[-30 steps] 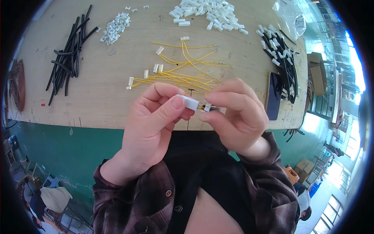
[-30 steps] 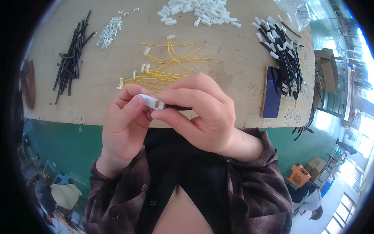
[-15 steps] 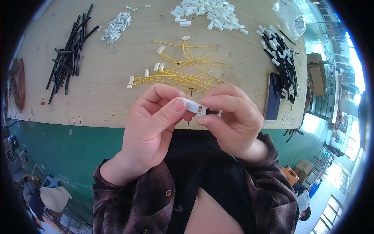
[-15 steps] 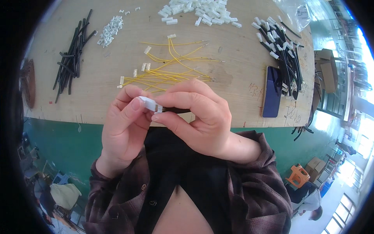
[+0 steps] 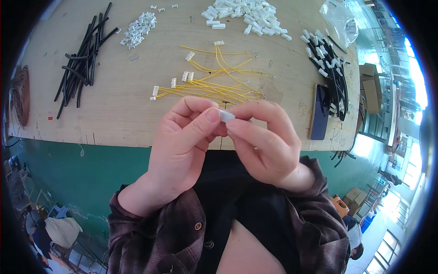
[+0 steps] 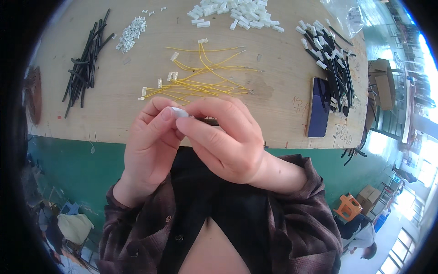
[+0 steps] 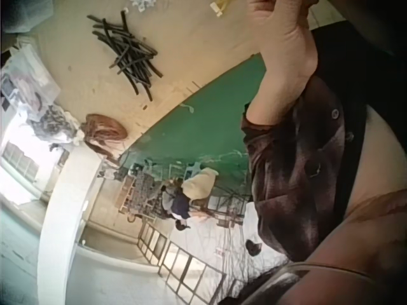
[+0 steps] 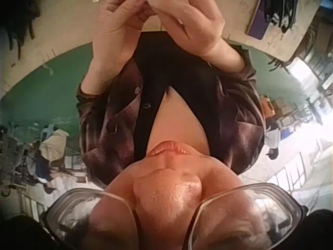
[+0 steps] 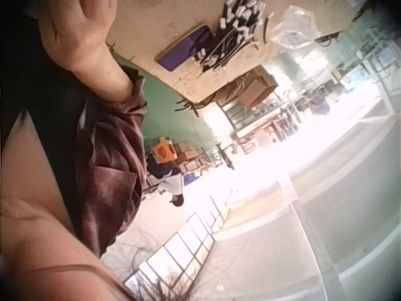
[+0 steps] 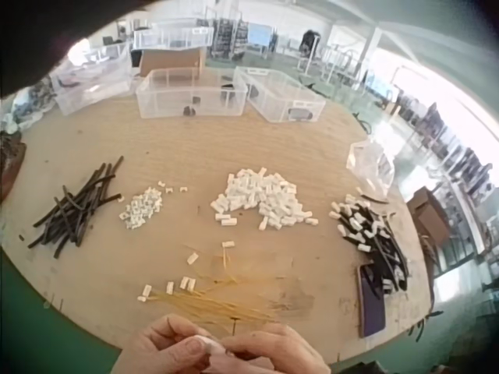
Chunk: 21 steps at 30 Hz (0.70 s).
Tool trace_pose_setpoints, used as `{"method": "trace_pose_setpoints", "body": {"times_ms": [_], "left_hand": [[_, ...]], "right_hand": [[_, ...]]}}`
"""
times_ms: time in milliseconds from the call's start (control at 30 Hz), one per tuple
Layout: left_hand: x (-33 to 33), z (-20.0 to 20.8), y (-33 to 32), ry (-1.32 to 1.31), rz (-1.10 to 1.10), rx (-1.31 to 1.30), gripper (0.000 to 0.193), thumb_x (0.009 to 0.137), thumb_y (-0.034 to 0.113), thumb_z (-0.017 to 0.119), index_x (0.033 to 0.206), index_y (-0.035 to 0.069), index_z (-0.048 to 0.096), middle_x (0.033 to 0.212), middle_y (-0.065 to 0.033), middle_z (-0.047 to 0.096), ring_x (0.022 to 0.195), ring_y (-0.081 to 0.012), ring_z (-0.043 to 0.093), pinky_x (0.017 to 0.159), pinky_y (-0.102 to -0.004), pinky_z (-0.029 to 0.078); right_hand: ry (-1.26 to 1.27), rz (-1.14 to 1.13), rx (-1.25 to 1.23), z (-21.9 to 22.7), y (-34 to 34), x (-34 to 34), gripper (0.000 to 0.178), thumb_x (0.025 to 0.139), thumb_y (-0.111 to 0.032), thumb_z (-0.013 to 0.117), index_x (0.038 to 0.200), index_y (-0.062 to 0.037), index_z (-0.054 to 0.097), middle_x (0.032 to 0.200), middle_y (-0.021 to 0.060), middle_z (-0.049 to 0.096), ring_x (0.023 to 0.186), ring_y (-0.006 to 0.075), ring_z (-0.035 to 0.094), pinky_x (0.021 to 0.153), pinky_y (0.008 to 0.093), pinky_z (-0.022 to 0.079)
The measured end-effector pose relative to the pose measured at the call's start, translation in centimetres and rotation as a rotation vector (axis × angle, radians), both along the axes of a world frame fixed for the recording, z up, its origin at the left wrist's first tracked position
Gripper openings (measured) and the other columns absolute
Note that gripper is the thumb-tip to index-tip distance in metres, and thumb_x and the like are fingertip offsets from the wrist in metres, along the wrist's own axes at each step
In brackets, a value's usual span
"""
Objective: The person assembles wire harnesses by inserting wires through black sleeves and attaching white plastic connector housings to the wire terminals by hand.
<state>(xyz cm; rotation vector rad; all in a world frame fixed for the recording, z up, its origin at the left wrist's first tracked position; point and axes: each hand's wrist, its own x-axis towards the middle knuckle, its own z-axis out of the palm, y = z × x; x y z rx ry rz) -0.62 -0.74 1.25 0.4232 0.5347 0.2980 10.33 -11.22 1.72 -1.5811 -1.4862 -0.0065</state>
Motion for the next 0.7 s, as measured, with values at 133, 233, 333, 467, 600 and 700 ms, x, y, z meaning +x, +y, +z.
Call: {"method": "trace_pose_setpoints", "body": {"times_ms": [133,233,333,467,600,700], "left_hand": [[0.1,0.0,0.0,-0.004,0.006,0.013,0.011,0.08,0.007,0.055,0.088,0.002,0.05,0.082,-0.0083,0.058,0.073,-0.0147,0.056,0.07,-0.0266,0.046],[0.0,-0.2,0.1,-0.002,0.019,0.046,0.01,0.08,0.007,0.055,0.088,0.003,0.05,0.082,-0.0083,0.058,0.073,-0.0149,0.056,0.07,-0.0262,0.045],[-0.2,-0.4,0.3,-0.006,-0.015,0.055,0.01,0.08,0.007,0.055,0.087,0.003,0.05,0.082,-0.0085,0.058,0.073,-0.015,0.056,0.069,-0.0262,0.045],[-0.2,-0.4,0.3,0.027,-0.023,0.033,0.011,0.08,0.008,0.055,0.088,0.003,0.05,0.082,-0.0088,0.058,0.073,-0.0153,0.057,0.07,-0.027,0.045],[0.5,-1.7,0.6,0.051,-0.03,-0.109,0.011,0.081,0.009,0.053,0.09,0.003,0.049,0.082,-0.009,0.058,0.074,-0.0165,0.057,0.071,-0.0278,0.045],[2.5,-4.3,1.9,0.094,0.038,-0.04,0.009,0.082,0.01,0.052,0.088,0.003,0.05,0.082,-0.0094,0.058,0.075,-0.0174,0.058,0.071,-0.028,0.047]], "right_hand": [[0.102,-0.039,0.048,-0.4,-0.3,-0.6,0.025,0.066,0.012,0.058,0.089,0.0011,0.055,0.085,0.0161,0.056,0.071,0.0199,0.057,0.06,0.0249,0.046],[0.215,-0.061,0.015,0.0,-0.5,-0.5,0.025,0.067,0.013,0.058,0.089,0.0011,0.055,0.085,0.0158,0.056,0.072,0.0192,0.057,0.06,0.0245,0.046],[0.33,-0.071,0.018,-0.4,-0.7,-0.4,0.026,0.066,0.013,0.057,0.089,0.001,0.056,0.084,0.0151,0.056,0.072,0.0192,0.057,0.06,0.0243,0.046],[0.226,-0.089,-0.055,-0.1,-0.5,-0.5,0.027,0.065,0.014,0.056,0.089,0.0009,0.056,0.084,0.0134,0.057,0.071,0.0183,0.057,0.061,0.0237,0.046],[0.157,-0.154,-0.071,-1.8,0.2,-0.1,0.027,0.066,0.013,0.056,0.09,0.0022,0.055,0.087,0.0122,0.056,0.076,0.0161,0.056,0.067,0.0232,0.045],[0.273,-0.287,0.002,-3.1,0.8,1.5,0.023,0.068,0.012,0.055,0.09,0.0041,0.054,0.09,0.0114,0.055,0.08,0.014,0.054,0.073,0.0226,0.042]]}}
